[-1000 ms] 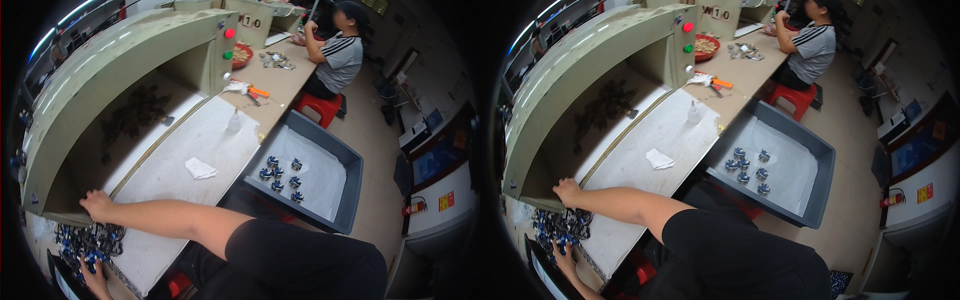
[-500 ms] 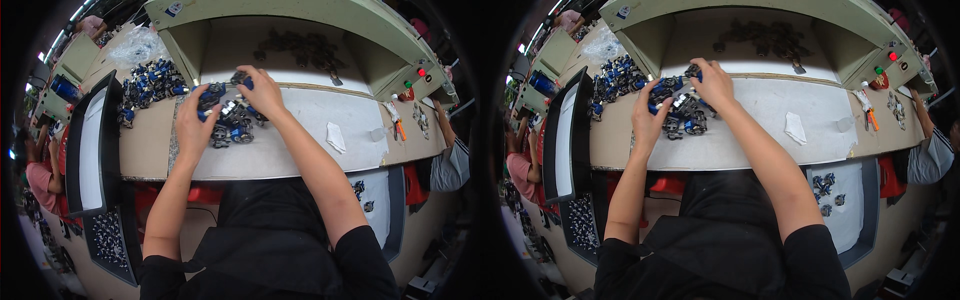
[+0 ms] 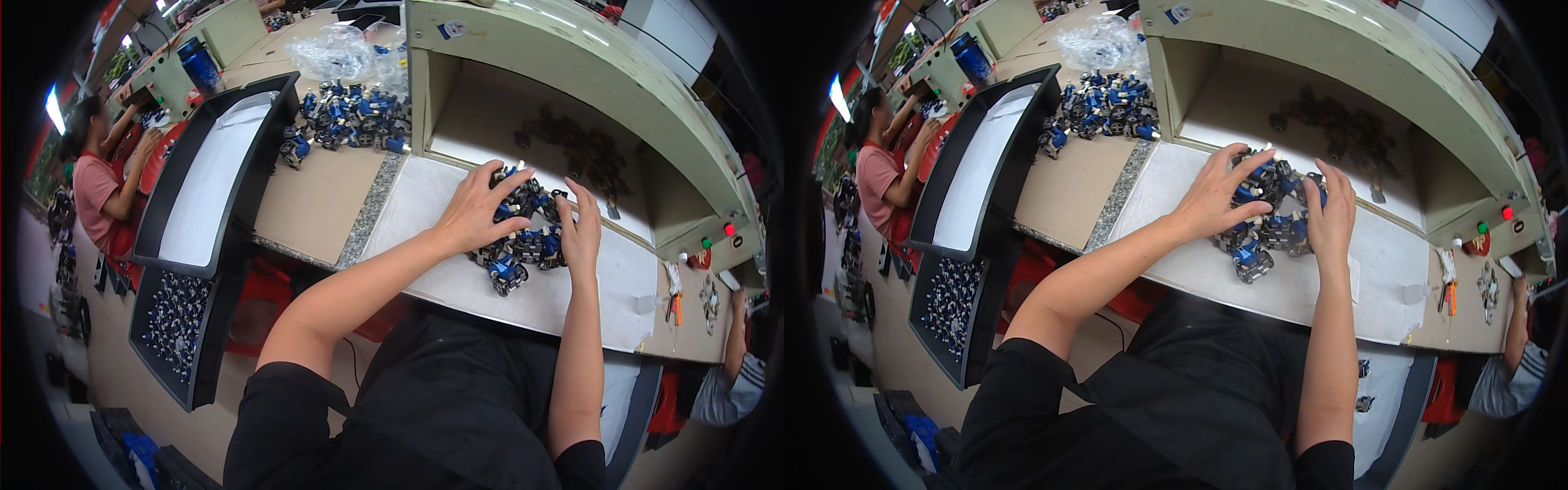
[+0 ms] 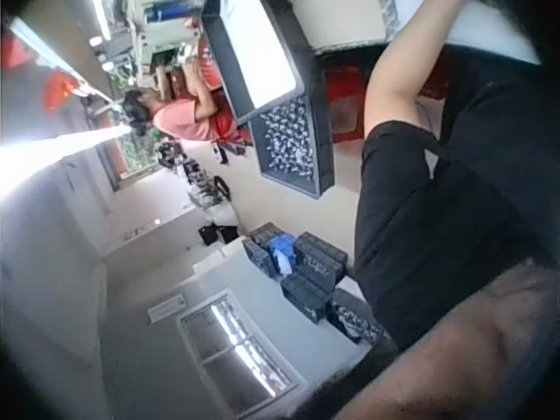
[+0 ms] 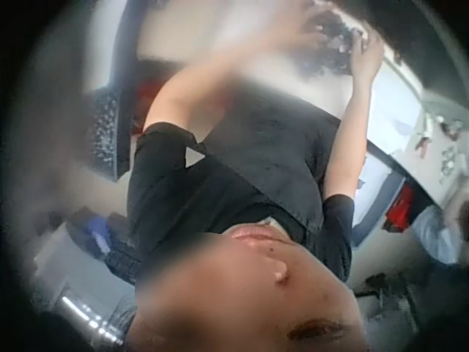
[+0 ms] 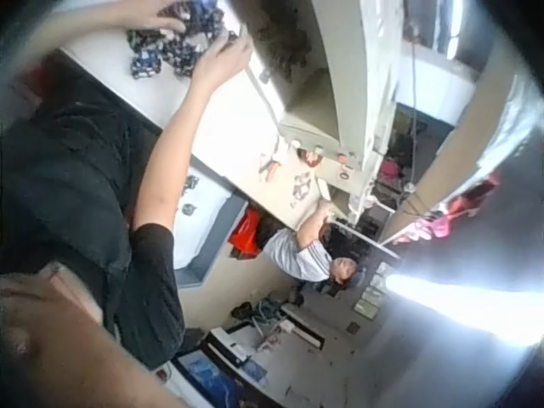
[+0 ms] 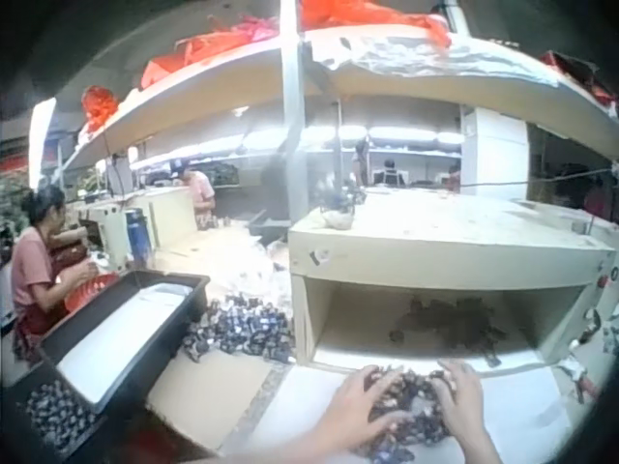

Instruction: The person gathers figurine parts onto the workbench, applies glue to each figurine using a glue bottle, and places the figurines into a tray by hand.

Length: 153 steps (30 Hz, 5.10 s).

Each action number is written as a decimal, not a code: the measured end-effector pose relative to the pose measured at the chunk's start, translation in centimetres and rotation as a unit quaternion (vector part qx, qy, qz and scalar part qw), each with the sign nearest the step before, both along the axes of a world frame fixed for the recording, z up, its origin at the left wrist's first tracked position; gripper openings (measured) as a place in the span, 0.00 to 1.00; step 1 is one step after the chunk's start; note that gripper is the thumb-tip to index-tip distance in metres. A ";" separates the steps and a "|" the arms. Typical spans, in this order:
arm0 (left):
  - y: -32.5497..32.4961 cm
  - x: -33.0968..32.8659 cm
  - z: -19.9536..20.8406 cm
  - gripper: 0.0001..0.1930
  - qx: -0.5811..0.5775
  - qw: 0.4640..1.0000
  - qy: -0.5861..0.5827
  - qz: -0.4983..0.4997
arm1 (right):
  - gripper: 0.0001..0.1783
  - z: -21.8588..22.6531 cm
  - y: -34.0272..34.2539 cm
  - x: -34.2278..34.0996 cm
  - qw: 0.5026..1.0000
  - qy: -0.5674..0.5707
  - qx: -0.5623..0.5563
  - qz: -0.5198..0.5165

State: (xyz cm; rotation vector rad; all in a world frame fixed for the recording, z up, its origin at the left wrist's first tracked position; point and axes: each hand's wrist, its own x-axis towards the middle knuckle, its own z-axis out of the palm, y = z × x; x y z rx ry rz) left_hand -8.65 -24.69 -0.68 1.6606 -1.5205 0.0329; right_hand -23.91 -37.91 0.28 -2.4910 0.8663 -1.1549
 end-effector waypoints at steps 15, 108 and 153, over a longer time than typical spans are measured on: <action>12.2 21.4 0.0 0.37 0.058 0.901 -0.132 0.409 | 0.21 -1.0 11.6 3.4 0.922 0.251 -0.194 0.221; -1.6 27.8 5.7 0.20 0.404 0.901 0.160 -0.012 | 0.55 -2.7 14.9 25.2 0.798 -0.199 0.558 0.113; -3.9 33.1 2.4 0.38 0.006 0.983 0.082 0.163 | 0.25 -0.6 16.7 11.6 0.942 0.117 -0.006 0.315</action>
